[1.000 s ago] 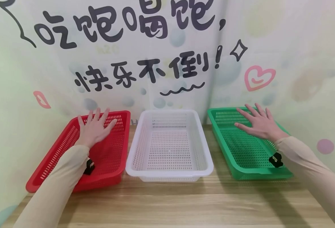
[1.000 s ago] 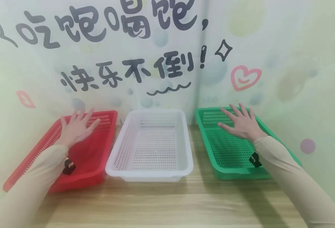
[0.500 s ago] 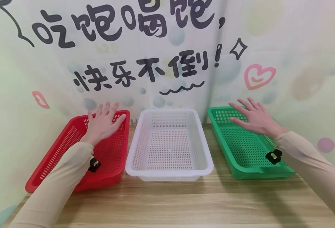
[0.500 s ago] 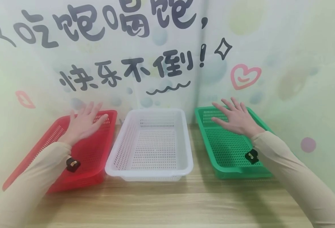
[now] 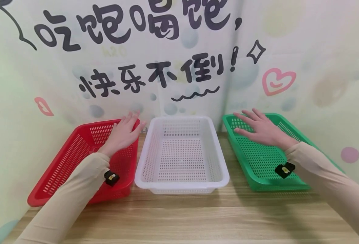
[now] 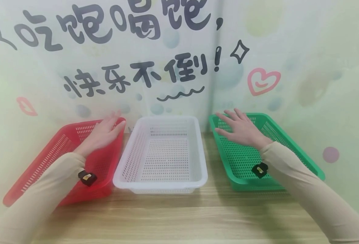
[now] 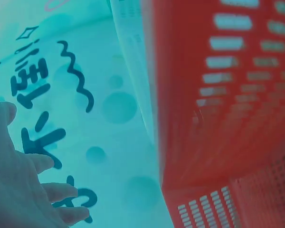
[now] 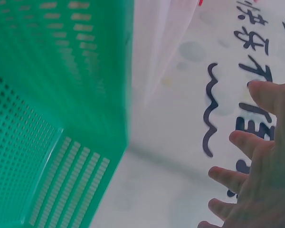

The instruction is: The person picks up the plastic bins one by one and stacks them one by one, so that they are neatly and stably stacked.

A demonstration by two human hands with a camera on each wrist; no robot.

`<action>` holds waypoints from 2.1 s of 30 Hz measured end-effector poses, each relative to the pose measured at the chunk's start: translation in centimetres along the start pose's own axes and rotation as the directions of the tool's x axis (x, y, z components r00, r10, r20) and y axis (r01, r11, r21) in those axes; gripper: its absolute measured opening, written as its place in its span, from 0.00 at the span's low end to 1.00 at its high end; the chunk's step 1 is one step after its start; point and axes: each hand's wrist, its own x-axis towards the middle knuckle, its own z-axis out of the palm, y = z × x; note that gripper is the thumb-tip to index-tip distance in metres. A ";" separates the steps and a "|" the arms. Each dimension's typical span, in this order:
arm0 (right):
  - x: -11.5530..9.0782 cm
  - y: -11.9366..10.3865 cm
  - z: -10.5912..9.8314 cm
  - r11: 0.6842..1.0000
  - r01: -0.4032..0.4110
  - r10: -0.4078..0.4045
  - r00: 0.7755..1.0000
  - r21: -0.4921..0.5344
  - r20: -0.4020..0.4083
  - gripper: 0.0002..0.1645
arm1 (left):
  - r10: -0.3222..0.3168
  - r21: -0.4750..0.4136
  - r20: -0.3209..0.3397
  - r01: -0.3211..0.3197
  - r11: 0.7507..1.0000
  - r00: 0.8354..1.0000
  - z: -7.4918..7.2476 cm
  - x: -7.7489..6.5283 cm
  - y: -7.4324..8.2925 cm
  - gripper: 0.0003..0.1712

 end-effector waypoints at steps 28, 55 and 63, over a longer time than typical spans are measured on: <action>2.6 -4.1 4.0 0.962 0.021 -0.037 0.998 0.272 0.054 0.38 | -0.056 -0.452 0.218 0.152 0.879 0.974 1.8 0.4 0.2 0.43; 3.8 -3.0 5.3 0.804 -0.250 0.020 0.918 0.539 0.395 0.38 | 0.042 -0.481 0.383 0.160 0.862 0.923 2.3 0.4 -1.7 0.54; 3.6 -2.8 4.9 0.772 -0.242 0.009 0.929 0.588 0.370 0.38 | 0.030 -0.534 0.382 0.194 0.823 0.924 2.4 0.4 -2.2 0.53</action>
